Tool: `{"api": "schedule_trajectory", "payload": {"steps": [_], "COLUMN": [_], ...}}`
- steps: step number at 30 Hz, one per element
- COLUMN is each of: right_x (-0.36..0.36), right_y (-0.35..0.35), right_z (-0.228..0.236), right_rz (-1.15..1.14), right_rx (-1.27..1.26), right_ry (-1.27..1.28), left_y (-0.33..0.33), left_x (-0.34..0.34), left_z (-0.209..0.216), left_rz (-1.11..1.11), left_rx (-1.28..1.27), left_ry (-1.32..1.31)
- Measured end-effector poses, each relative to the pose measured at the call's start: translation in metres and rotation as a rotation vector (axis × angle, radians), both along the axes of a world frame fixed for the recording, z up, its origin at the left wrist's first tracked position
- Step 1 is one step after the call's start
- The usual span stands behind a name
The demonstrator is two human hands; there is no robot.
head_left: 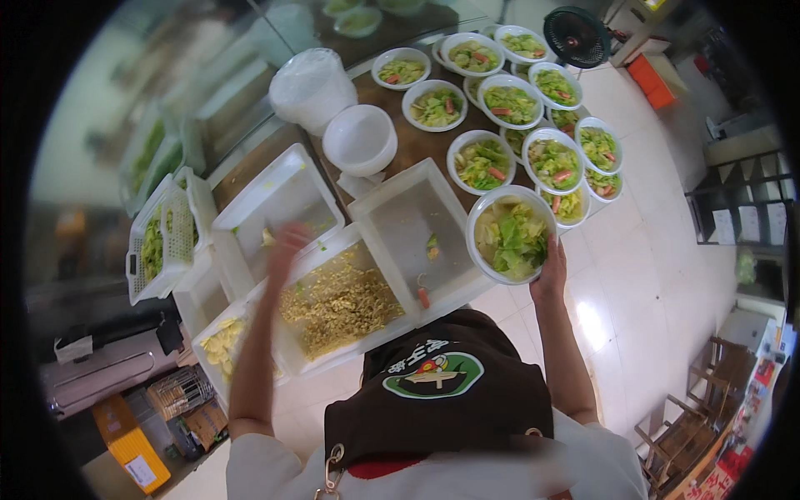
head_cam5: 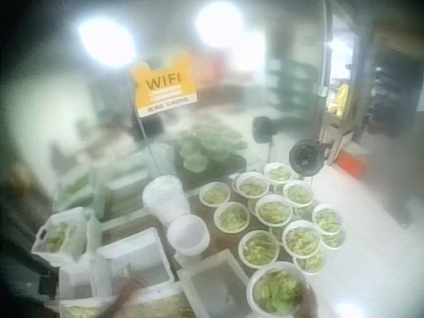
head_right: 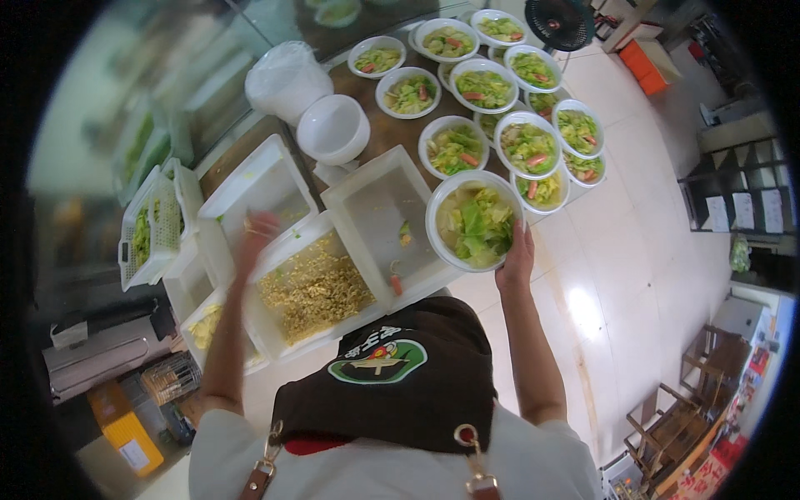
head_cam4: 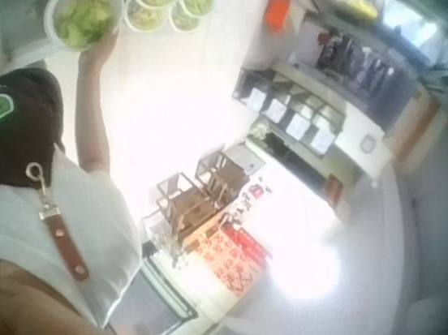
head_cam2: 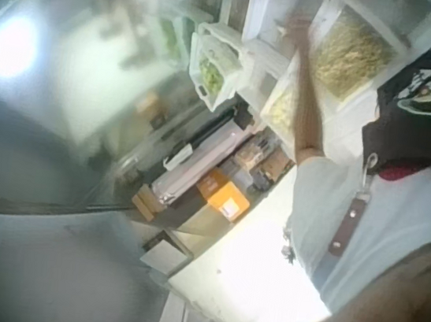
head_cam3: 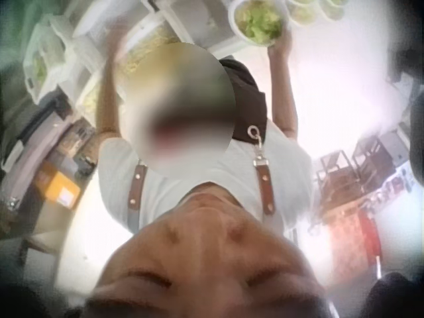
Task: The person assembles multiple salads by placing bean sprouts, sliced potatoes, lettuce, and small sausages into individual white bowls. The person uses hands to scoop ingredients from containers and arrange them in bowls lined up on the counter.
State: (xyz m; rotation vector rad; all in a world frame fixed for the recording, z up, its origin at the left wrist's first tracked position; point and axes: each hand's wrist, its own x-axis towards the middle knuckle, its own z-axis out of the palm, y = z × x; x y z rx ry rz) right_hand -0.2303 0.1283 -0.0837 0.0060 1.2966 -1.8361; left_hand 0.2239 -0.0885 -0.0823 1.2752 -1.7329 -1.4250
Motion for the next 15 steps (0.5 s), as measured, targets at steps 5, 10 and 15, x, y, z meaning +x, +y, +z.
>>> {"api": "schedule_trajectory", "payload": {"steps": [5,10,15], "right_x": [-0.008,-0.012,-0.015], "right_y": [0.015,0.051,0.074], "right_z": [0.009,0.000,-0.020], "right_rz": [-0.069,-0.208,-0.218], "right_rx": [0.088,0.118,0.062], "right_ry": [0.023,0.055,0.041], "left_y": [0.144,0.160,0.144], "left_x": [-0.178,-0.190,-0.192], "left_z": [-0.081,-0.134,-0.133], "left_rz": [-0.945,-0.876,-1.028], "left_rx": [-0.524,-0.665,-0.702], "left_ry": [-0.705,-0.820,-0.879]}}
